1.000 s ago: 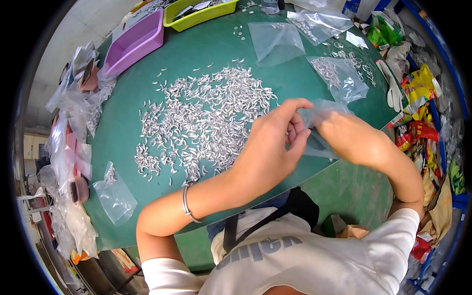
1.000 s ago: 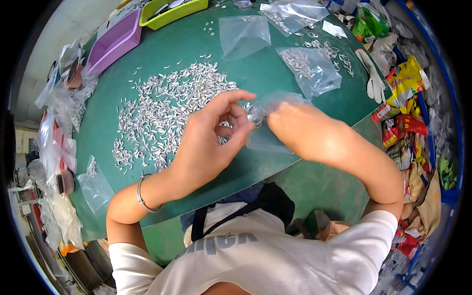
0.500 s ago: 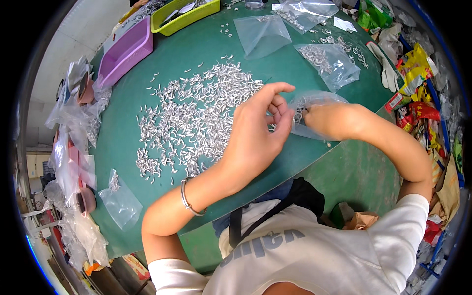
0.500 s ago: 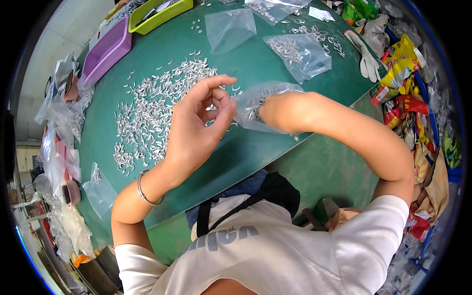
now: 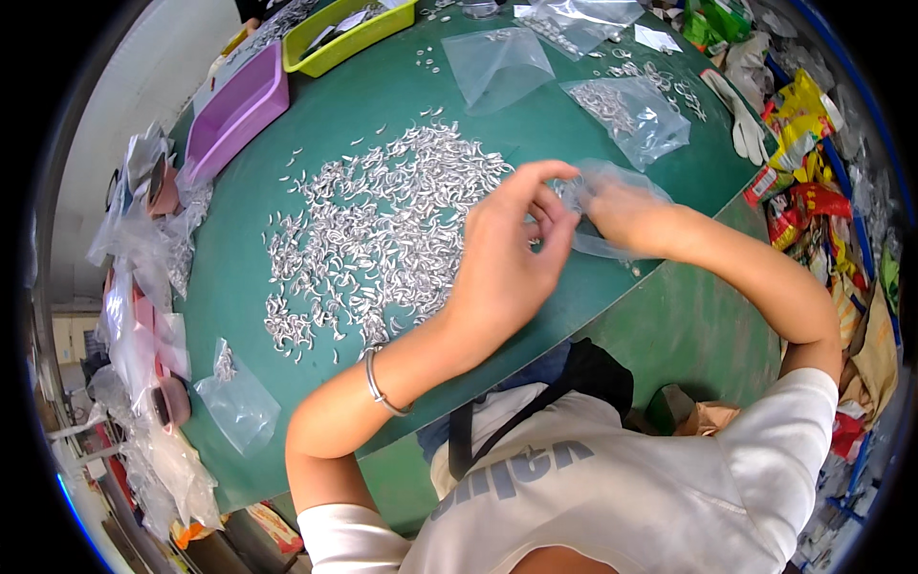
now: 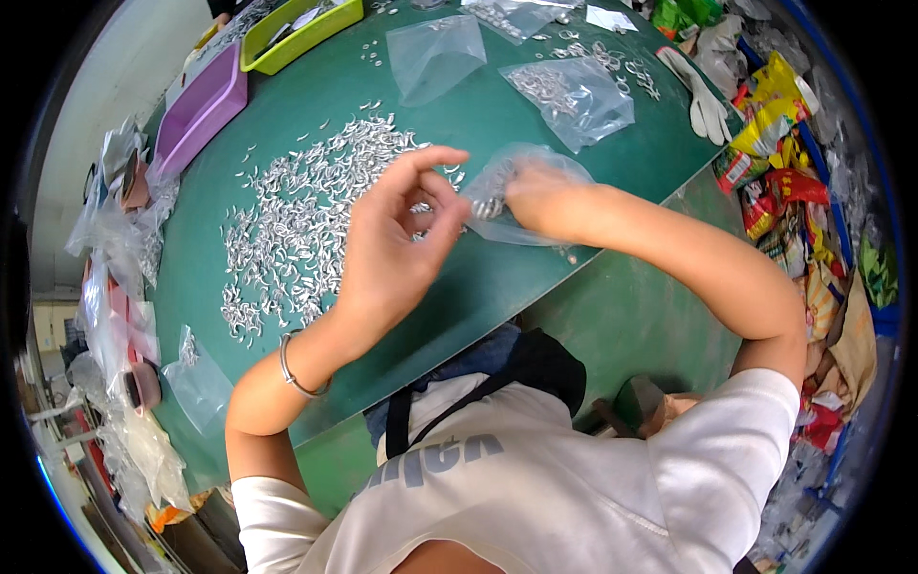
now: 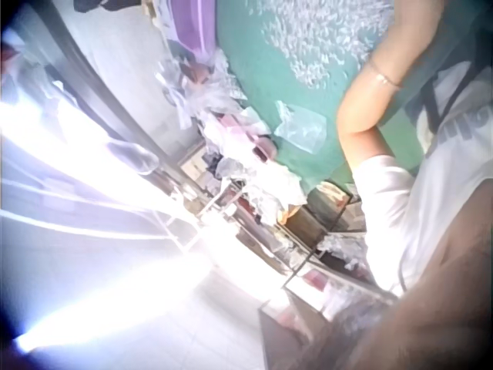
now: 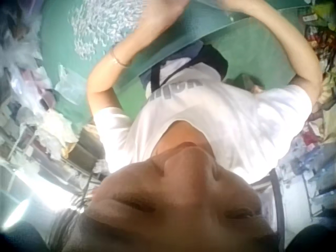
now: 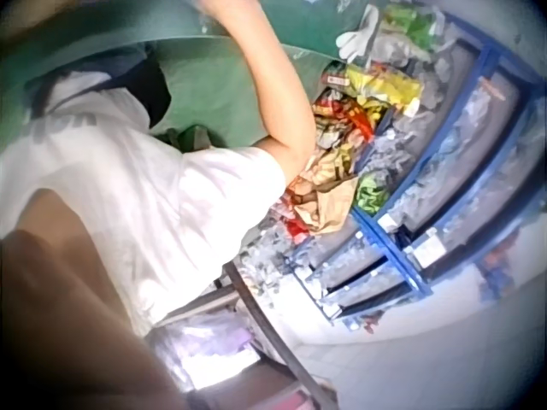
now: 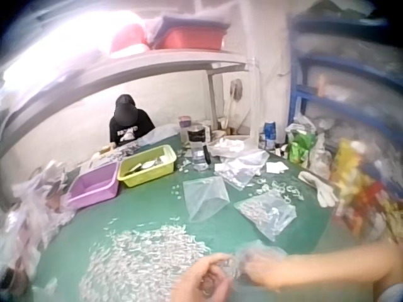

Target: The person sorts small silver hook-shaped metal components on a green surface by hand, gathering them into piles and placing them into plastic bags.

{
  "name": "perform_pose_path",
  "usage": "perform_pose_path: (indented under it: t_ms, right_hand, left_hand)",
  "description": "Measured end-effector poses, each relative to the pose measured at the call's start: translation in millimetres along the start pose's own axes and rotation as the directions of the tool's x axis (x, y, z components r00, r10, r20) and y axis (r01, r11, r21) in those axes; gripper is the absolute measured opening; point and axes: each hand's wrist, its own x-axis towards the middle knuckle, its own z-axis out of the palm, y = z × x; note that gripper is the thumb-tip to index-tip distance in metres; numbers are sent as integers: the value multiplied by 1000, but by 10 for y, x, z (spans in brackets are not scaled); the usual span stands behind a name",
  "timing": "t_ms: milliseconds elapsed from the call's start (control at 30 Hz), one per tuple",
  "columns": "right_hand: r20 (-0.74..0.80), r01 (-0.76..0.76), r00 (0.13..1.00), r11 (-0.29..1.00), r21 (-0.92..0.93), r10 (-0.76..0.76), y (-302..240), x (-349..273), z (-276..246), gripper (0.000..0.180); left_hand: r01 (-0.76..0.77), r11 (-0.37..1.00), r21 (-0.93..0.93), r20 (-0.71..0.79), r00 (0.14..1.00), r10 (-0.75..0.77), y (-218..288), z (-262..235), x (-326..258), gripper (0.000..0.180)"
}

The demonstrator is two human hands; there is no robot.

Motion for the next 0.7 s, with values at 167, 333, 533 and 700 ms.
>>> perform_pose_path:
  t_ms: [167, 333, 533, 700]
  right_hand:
    - [279, 136, 949, 989, 58, -147, -100, -182, -202, 34]
    - [70, 117, 991, 993, -24, -115, -144, -224, -183, 29]
    - [-267, -72, 959, 994, 85, 92, -66, 3, 66, 22]
    - [-252, -54, 965, 996, 66, 69, 44, 40, 123, 27]
  left_hand:
    - [27, 999, -42, -23, 999, -28, 14, -6, 2, 33]
    - [34, 999, -2, -20, 999, -34, 10, 4, -47, 32]
    - [61, 997, -39, 54, 997, -59, -2, 113, -108, 32]
    - [10, 991, -133, 56, 998, -2, -109, 309, -197, 39]
